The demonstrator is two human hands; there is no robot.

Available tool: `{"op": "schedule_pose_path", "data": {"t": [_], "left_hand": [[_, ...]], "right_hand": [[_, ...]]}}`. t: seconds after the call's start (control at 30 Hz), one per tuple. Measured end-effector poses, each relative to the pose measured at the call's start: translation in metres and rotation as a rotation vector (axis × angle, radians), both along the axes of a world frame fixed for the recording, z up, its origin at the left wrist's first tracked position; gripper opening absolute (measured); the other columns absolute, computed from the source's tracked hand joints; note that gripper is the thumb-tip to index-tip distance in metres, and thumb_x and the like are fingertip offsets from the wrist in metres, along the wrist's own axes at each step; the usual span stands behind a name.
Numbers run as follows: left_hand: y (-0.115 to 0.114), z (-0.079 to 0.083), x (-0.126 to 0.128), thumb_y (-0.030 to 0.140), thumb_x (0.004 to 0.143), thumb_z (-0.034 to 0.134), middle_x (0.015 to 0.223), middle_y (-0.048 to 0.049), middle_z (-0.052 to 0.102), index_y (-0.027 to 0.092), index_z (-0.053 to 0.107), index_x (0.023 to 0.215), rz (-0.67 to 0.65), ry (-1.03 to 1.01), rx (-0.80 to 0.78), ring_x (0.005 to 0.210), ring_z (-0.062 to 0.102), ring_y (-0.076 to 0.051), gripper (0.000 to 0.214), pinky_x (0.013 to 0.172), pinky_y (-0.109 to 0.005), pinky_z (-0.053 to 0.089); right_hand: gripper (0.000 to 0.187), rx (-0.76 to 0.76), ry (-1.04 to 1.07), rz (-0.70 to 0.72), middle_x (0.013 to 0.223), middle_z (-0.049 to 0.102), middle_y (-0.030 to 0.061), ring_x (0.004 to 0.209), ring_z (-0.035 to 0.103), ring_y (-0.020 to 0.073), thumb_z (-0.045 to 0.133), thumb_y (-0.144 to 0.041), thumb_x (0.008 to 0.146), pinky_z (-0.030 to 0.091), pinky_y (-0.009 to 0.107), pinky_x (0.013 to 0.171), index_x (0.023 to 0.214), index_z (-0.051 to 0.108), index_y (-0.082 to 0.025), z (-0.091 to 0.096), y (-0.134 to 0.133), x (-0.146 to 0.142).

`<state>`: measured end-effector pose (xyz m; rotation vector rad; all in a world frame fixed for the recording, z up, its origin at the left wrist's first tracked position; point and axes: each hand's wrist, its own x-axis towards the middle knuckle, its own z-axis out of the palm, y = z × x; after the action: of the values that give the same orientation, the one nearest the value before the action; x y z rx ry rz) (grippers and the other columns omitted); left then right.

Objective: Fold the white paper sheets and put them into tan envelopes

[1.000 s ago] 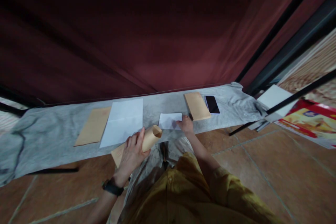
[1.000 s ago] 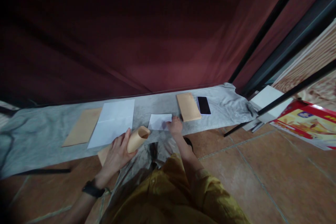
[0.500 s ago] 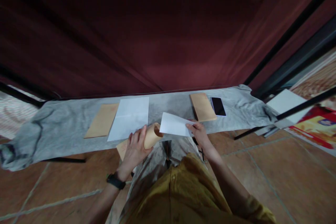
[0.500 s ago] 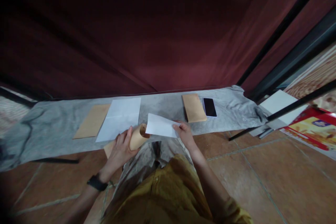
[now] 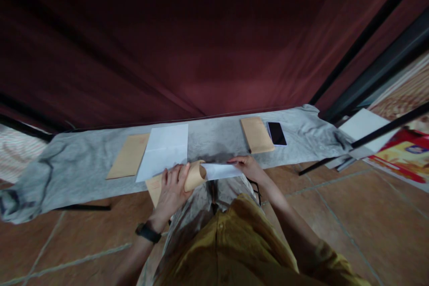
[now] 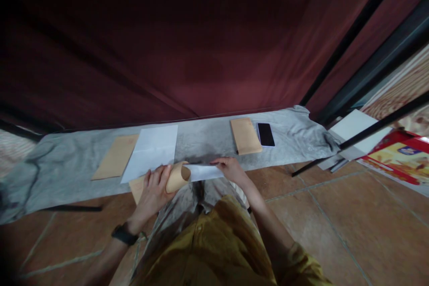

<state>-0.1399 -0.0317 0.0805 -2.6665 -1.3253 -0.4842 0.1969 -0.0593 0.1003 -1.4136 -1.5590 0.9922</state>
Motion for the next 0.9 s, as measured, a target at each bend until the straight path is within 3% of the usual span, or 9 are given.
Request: {"op": "schedule_pose_path", "data": {"t": [0.13, 0.3, 0.4, 0.57, 0.67, 0.77, 0.9], "left_hand": [[-0.001, 0.002, 0.003, 0.029, 0.085, 0.067, 0.146, -0.0224, 0.049, 0.017, 0.024, 0.160, -0.042, 0.026, 0.009, 0.140, 0.043, -0.038, 0.087, 0.121, -0.063, 0.023], [-0.002, 0.005, 0.016, 0.026, 0.083, 0.068, 0.146, -0.0243, 0.050, 0.014, 0.028, 0.159, -0.070, 0.013, 0.003, 0.143, 0.042, -0.039, 0.087, 0.121, -0.062, 0.021], [-0.001, 0.006, 0.024, 0.027, 0.083, 0.069, 0.147, -0.0250, 0.049, 0.013, 0.026, 0.160, -0.084, 0.005, 0.003, 0.143, 0.041, -0.039, 0.089, 0.121, -0.062, 0.022], [0.000, 0.006, 0.031, 0.027, 0.082, 0.069, 0.151, -0.0250, 0.046, 0.014, 0.020, 0.161, -0.103, -0.003, -0.001, 0.145, 0.039, -0.039, 0.094, 0.122, -0.061, 0.021], [-0.001, 0.007, 0.034, 0.023, 0.082, 0.068, 0.151, -0.0246, 0.046, 0.015, 0.020, 0.161, -0.145, 0.000, -0.017, 0.145, 0.039, -0.038, 0.093, 0.122, -0.061, 0.021], [-0.001, 0.010, 0.040, 0.021, 0.080, 0.068, 0.149, -0.0245, 0.047, 0.015, 0.022, 0.161, -0.184, 0.001, -0.032, 0.145, 0.039, -0.038, 0.093, 0.122, -0.061, 0.021], [0.000, 0.013, 0.048, 0.021, 0.079, 0.068, 0.148, -0.0251, 0.048, 0.013, 0.024, 0.160, -0.187, -0.022, -0.045, 0.145, 0.039, -0.039, 0.093, 0.122, -0.062, 0.022]], "right_hand": [[0.025, -0.006, -0.049, -0.013, 0.092, 0.079, 0.0043, 0.080, 0.072, 0.0210, 0.058, -0.019, 0.088, 0.054, 0.031, 0.074, 0.099, 0.081, -0.022, 0.002, 0.003, -0.004], [0.015, -0.009, -0.172, -0.074, 0.079, 0.074, 0.0041, 0.073, 0.066, 0.0177, 0.060, -0.017, 0.089, 0.050, 0.027, 0.070, 0.086, 0.075, -0.018, -0.010, 0.001, -0.034], [0.016, 0.030, -0.135, -0.075, 0.085, 0.073, 0.0048, 0.076, 0.065, 0.0177, 0.057, -0.022, 0.095, 0.051, 0.029, 0.075, 0.099, 0.072, -0.018, -0.015, -0.004, -0.055], [0.021, 0.171, -0.162, -0.222, 0.120, 0.068, 0.0124, 0.115, 0.061, 0.0245, 0.061, -0.033, 0.096, 0.047, 0.040, 0.102, 0.087, 0.073, -0.019, -0.019, -0.009, -0.068], [0.021, 0.185, -0.088, -0.178, 0.125, 0.068, 0.0107, 0.128, 0.056, 0.0249, 0.063, -0.028, 0.094, 0.045, 0.042, 0.108, 0.076, 0.073, -0.021, -0.024, -0.006, -0.069], [0.022, 0.154, -0.019, -0.130, 0.116, 0.072, 0.0081, 0.123, 0.061, 0.0221, 0.061, -0.022, 0.093, 0.049, 0.038, 0.103, 0.075, 0.073, -0.022, -0.030, -0.001, -0.072], [0.021, 0.147, -0.032, -0.150, 0.108, 0.072, 0.0071, 0.101, 0.067, 0.0195, 0.061, -0.016, 0.091, 0.052, 0.033, 0.091, 0.072, 0.071, -0.020, -0.034, 0.002, -0.076]]}}
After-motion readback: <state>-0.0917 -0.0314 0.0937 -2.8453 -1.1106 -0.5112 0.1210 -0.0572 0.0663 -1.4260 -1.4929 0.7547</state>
